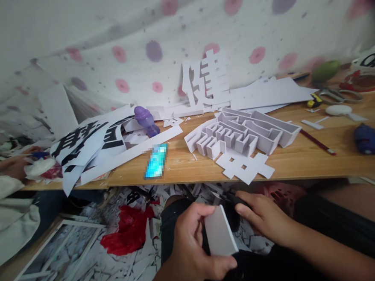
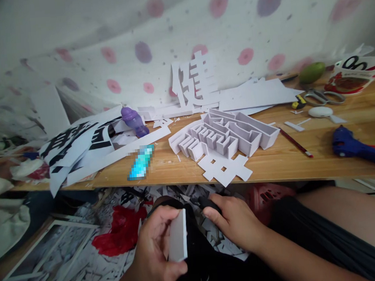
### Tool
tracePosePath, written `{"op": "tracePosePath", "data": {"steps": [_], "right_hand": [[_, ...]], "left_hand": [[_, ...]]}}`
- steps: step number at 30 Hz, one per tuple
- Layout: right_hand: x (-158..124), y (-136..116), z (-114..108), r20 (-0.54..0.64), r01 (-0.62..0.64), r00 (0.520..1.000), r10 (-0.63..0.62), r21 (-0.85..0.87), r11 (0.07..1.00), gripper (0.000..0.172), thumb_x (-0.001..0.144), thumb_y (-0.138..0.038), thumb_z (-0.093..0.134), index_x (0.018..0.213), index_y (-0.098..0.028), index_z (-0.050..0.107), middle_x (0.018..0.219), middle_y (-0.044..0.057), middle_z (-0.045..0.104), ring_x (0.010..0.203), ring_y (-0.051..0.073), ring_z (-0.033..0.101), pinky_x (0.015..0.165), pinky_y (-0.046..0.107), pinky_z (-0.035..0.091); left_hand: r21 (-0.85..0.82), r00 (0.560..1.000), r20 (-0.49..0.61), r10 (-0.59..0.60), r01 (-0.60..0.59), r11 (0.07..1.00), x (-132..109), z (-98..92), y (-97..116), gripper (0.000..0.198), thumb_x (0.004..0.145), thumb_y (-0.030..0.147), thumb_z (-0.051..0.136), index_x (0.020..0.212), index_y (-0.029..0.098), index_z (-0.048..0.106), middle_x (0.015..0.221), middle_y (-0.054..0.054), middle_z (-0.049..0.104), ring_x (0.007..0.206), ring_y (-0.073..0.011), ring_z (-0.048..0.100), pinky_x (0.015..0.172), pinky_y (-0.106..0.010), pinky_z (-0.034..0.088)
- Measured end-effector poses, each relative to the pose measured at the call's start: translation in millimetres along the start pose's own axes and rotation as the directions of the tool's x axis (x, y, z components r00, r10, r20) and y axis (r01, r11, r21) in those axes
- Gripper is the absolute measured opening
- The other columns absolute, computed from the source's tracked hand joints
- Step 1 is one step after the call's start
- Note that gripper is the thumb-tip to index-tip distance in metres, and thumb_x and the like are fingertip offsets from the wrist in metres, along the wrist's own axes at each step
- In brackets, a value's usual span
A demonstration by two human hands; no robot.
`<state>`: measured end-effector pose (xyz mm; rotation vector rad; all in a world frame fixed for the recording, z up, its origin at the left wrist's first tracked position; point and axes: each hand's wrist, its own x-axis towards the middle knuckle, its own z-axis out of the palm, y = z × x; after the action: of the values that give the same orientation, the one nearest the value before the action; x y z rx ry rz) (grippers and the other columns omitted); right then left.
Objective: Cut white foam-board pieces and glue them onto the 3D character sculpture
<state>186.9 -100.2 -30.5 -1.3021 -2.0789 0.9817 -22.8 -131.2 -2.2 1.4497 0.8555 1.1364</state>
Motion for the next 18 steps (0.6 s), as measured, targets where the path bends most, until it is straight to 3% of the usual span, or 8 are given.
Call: {"op": "tracePosePath", "data": {"steps": [3,6,10,12,14,15,17,18], "right_hand": [[2,-3,-2,-0.030,-0.004,1.000,0.009,0.153,0.988,0.049,0.091,-0.059,0.029,0.079,-0.018,0.051,0.074,0.005,0.057,0.071,0.021,0.055,0.067,0.033,0.040],[2,-13,-5,-0.026,0.026,1.000,-0.016,0.451,0.892,0.045,0.089,-0.059,0.038,0.077,-0.018,0.051,0.071,0.002,0.052,0.070,0.018,0.052,0.067,0.030,0.042],[2,-24,0,0.114,-0.073,0.993,-0.010,0.697,0.714,0.039,0.078,-0.054,0.061,0.073,-0.017,0.049,0.061,-0.004,0.041,0.056,0.009,0.038,0.053,0.022,0.033],[2,-25,6,0.138,-0.131,0.989,0.044,0.715,0.687,0.038,0.073,-0.050,0.067,0.072,-0.016,0.050,0.061,-0.004,0.042,0.056,0.008,0.037,0.053,0.021,0.032],[4,-24,10,0.118,-0.147,0.989,0.089,0.711,0.688,0.037,0.071,-0.047,0.070,0.069,-0.016,0.050,0.061,-0.003,0.045,0.057,0.009,0.039,0.054,0.022,0.034],[4,-22,9,0.110,-0.151,0.988,0.105,0.705,0.693,0.036,0.072,-0.047,0.070,0.069,-0.016,0.050,0.061,-0.003,0.046,0.057,0.009,0.040,0.054,0.022,0.035],[5,-21,5,0.110,-0.158,0.987,0.114,0.691,0.705,0.034,0.073,-0.045,0.069,0.070,-0.016,0.050,0.061,-0.003,0.047,0.057,0.009,0.041,0.054,0.022,0.035],[4,-20,1,0.111,-0.153,0.988,0.105,0.678,0.719,0.033,0.074,-0.044,0.068,0.071,-0.016,0.050,0.062,-0.003,0.047,0.057,0.009,0.042,0.054,0.022,0.035]], "left_hand": [[0.230,0.987,-0.089,0.131,-0.107,0.967,0,-5.1,-4,0.057,0.056,0.036,0.079,0.104,0.023,0.052,0.091,-0.003,0.057,0.076,-0.0163,0.057,0.063,-0.024,0.046],[0.552,0.945,-0.135,0.296,-0.176,0.815,2,-6.4,-8,0.058,0.058,0.028,0.076,0.109,0.021,0.049,0.099,-0.006,0.057,0.084,-0.0196,0.060,0.069,-0.029,0.050],[0.804,0.890,-0.054,0.453,-0.230,0.548,8,1.3,-14,0.058,0.060,0.020,0.074,0.111,0.018,0.046,0.096,-0.008,0.056,0.084,-0.0209,0.061,0.069,-0.031,0.052],[0.835,0.870,-0.013,0.493,-0.262,0.483,10,5.2,-16,0.056,0.061,0.018,0.072,0.110,0.018,0.046,0.094,-0.007,0.056,0.083,-0.0211,0.061,0.069,-0.031,0.052],[0.806,0.889,-0.020,0.457,-0.256,0.534,11,6.1,-17,0.056,0.060,0.017,0.073,0.109,0.019,0.046,0.095,-0.007,0.056,0.084,-0.0213,0.060,0.071,-0.032,0.052],[0.753,0.921,-0.036,0.388,-0.230,0.617,11,5.3,-16,0.056,0.059,0.019,0.074,0.108,0.020,0.046,0.095,-0.007,0.056,0.084,-0.0211,0.060,0.071,-0.032,0.051],[0.507,0.986,-0.085,0.146,-0.084,0.858,10,2.2,-14,0.049,0.063,0.030,0.074,0.103,0.022,0.047,0.092,-0.005,0.058,0.079,-0.0192,0.060,0.066,-0.031,0.051],[0.308,0.995,-0.098,-0.007,0.037,0.951,11,0.4,-12,0.042,0.069,0.038,0.069,0.100,0.022,0.046,0.088,-0.003,0.059,0.074,-0.0179,0.060,0.063,-0.030,0.051]]}}
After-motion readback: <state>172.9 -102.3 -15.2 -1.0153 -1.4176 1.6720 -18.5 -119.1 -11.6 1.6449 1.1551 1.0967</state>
